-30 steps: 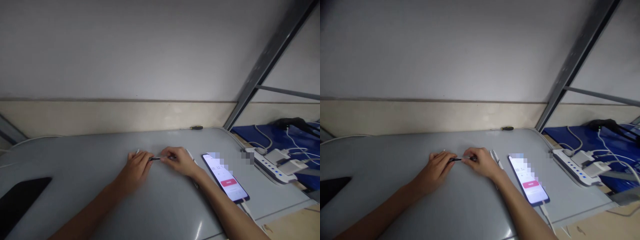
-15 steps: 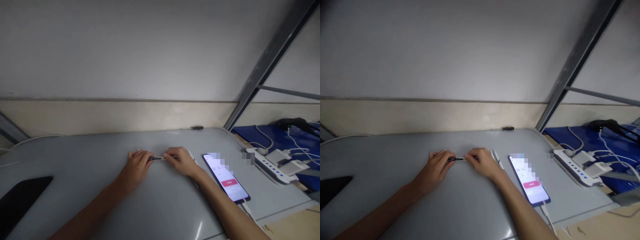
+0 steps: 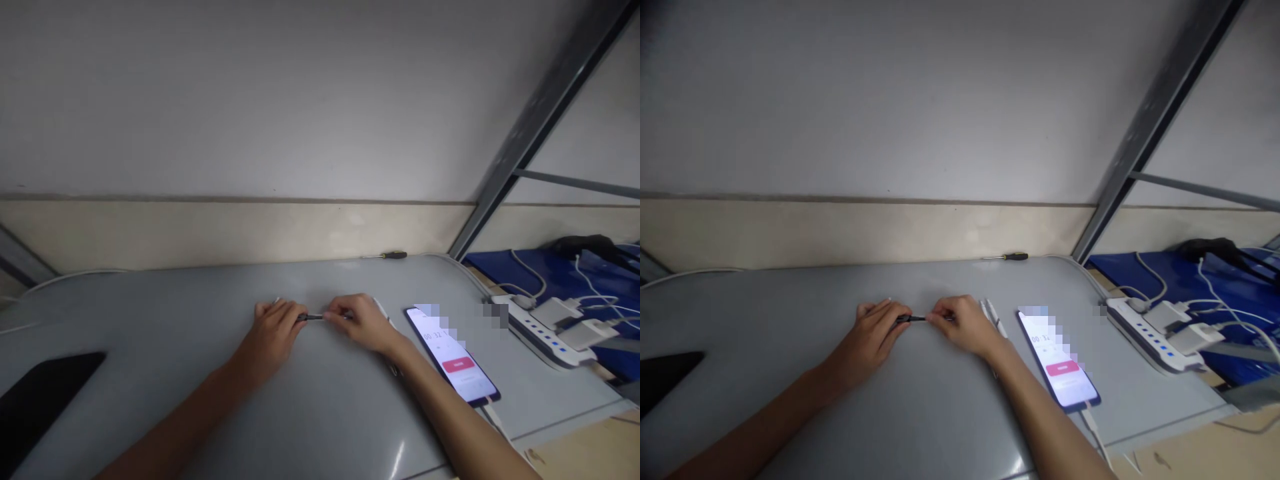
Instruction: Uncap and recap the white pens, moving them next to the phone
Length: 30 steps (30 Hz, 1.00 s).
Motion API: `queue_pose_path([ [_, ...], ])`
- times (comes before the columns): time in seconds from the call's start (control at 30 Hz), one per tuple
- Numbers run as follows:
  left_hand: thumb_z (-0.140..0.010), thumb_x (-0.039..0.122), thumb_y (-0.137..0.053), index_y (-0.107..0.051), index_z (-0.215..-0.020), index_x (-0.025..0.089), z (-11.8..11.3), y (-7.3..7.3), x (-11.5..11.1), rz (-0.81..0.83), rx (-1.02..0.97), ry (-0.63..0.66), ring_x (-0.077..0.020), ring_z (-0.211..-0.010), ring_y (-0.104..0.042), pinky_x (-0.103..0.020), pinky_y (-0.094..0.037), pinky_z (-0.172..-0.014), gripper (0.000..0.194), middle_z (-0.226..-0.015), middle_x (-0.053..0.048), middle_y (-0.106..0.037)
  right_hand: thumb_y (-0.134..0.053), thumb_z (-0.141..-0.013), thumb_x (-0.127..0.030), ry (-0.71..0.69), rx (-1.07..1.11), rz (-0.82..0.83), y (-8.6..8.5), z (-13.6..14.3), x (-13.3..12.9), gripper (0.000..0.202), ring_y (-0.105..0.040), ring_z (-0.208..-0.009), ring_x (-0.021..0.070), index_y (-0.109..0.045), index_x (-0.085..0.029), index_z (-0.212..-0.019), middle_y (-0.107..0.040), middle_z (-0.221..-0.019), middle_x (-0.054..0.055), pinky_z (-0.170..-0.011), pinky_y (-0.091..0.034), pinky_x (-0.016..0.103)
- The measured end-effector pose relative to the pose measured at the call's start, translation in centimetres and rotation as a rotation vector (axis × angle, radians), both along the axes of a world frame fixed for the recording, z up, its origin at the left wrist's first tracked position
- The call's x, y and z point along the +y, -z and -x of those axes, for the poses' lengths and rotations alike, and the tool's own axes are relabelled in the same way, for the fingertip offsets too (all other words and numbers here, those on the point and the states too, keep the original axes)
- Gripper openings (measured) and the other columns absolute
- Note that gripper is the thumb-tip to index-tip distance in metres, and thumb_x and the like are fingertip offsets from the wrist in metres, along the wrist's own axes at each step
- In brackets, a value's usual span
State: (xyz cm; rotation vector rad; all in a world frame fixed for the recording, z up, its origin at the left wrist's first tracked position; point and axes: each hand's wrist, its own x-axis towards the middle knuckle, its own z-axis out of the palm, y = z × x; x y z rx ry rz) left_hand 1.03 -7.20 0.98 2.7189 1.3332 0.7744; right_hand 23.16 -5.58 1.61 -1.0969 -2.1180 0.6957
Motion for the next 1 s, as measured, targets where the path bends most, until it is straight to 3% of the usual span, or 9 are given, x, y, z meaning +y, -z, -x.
queue_pose_path([
  [0.07, -0.099, 0.023, -0.038, -0.056, -0.095, 0.021, 0.0, 0.0, 0.0, -0.008, 0.0, 0.002, -0.0192, -0.085, -0.058, -0.035, -0.03, -0.08, 0.019, -0.089, -0.002, -0.068, -0.053, -0.093, -0.031, 0.004, -0.002, 0.001, 0.0, 0.0, 0.0, 0.022, -0.053, -0.062, 0.0116, -0.068, -0.017, -0.083, -0.063, -0.069, 0.0, -0.06, -0.038, 0.023],
  [0.17, -0.099, 0.023, -0.037, -0.057, -0.095, 0.02, 0.0, -0.1, 0.0, -0.011, -0.006, 0.0, -0.0189, -0.085, -0.058, -0.035, -0.03, -0.08, 0.02, -0.088, -0.002, -0.068, -0.067, -0.084, -0.031, 0.003, 0.075, -0.01, -0.1, 0.0, 0.0, 0.024, -0.058, -0.07, 0.0131, -0.065, -0.019, -0.105, -0.065, -0.08, 0.0, -0.064, -0.042, 0.023],
  [0.27, -0.1, 0.024, -0.035, -0.057, -0.095, 0.02, 0.0, -0.2, 0.0, 0.0, -0.008, 0.001, -0.0188, -0.086, -0.058, -0.035, -0.031, -0.08, 0.023, -0.089, -0.003, -0.069, -0.064, -0.087, -0.029, -0.011, 0.025, -0.02, -0.2, 0.0, -0.1, 0.012, -0.057, -0.07, 0.0132, -0.068, -0.018, -0.089, -0.067, -0.079, 0.001, -0.064, -0.04, 0.023],
  [0.33, -0.1, 0.025, -0.035, -0.058, -0.096, 0.02, 0.0, -0.1, 0.0, 0.001, -0.009, 0.001, -0.0189, -0.087, -0.058, -0.035, -0.032, -0.081, 0.024, -0.09, -0.003, -0.069, -0.053, -0.094, -0.029, -0.019, -0.027, -0.019, -0.2, 0.0, -0.1, 0.024, -0.056, -0.066, 0.0127, -0.068, -0.018, -0.079, -0.067, -0.074, 0.002, -0.063, -0.039, 0.023],
  [0.47, -0.1, 0.025, -0.036, -0.058, -0.097, 0.02, 0.0, 0.2, 0.1, -0.023, -0.015, -0.007, -0.0188, -0.087, -0.06, -0.035, -0.032, -0.08, 0.023, -0.09, -0.003, -0.069, -0.063, -0.088, -0.033, -0.007, 0.006, -0.023, -0.1, 0.0, -0.2, 0.017, -0.056, -0.066, 0.0129, -0.068, -0.02, -0.097, -0.068, -0.078, 0.0, -0.062, -0.039, 0.023],
  [0.57, -0.101, 0.024, -0.035, -0.06, -0.1, 0.021, 0.1, 0.4, 0.2, -0.064, -0.006, 0.014, -0.0188, -0.087, -0.06, -0.035, -0.032, -0.08, 0.025, -0.091, -0.003, -0.07, -0.061, -0.09, -0.03, -0.007, -0.04, -0.06, -0.1, 0.1, -0.2, 0.013, -0.056, -0.068, 0.0134, -0.069, -0.02, -0.091, -0.068, -0.078, 0.001, -0.063, -0.038, 0.023],
  [0.67, -0.102, 0.025, -0.035, -0.063, -0.1, 0.021, 0.1, 0.5, 0.3, -0.131, 0.012, 0.032, -0.0192, -0.085, -0.06, -0.035, -0.031, -0.079, 0.027, -0.089, -0.002, -0.071, -0.05, -0.097, -0.031, 0.009, -0.135, -0.093, -0.4, 0.2, -0.2, 0.029, -0.054, -0.067, 0.0137, -0.066, -0.018, -0.078, -0.066, -0.073, 0.003, -0.064, -0.036, 0.025],
  [0.83, -0.101, 0.022, -0.037, -0.064, -0.095, 0.022, 0.2, 0.3, 0.4, -0.21, 0.039, 0.008, -0.0195, -0.081, -0.058, -0.036, -0.028, -0.074, 0.028, -0.083, -0.002, -0.07, -0.039, -0.102, -0.034, 0.012, -0.165, 0.013, -0.6, 0.6, -0.4, 0.041, -0.053, -0.06, 0.0125, -0.061, -0.018, -0.071, -0.064, -0.067, 0.001, -0.062, -0.035, 0.026],
  [1.0, -0.1, 0.02, -0.038, -0.064, -0.091, 0.021, 0.4, 0.6, 0.7, -0.186, 0.074, -0.026, -0.0208, -0.078, -0.057, -0.037, -0.027, -0.073, 0.028, -0.081, -0.003, -0.069, -0.043, -0.1, -0.036, 0.132, -0.398, -0.293, -0.4, 1.9, -1.3, 0.031, -0.059, -0.088, 0.0238, -0.067, -0.018, -0.096, -0.071, -0.088, 0.01, -0.082, -0.036, 0.038],
])
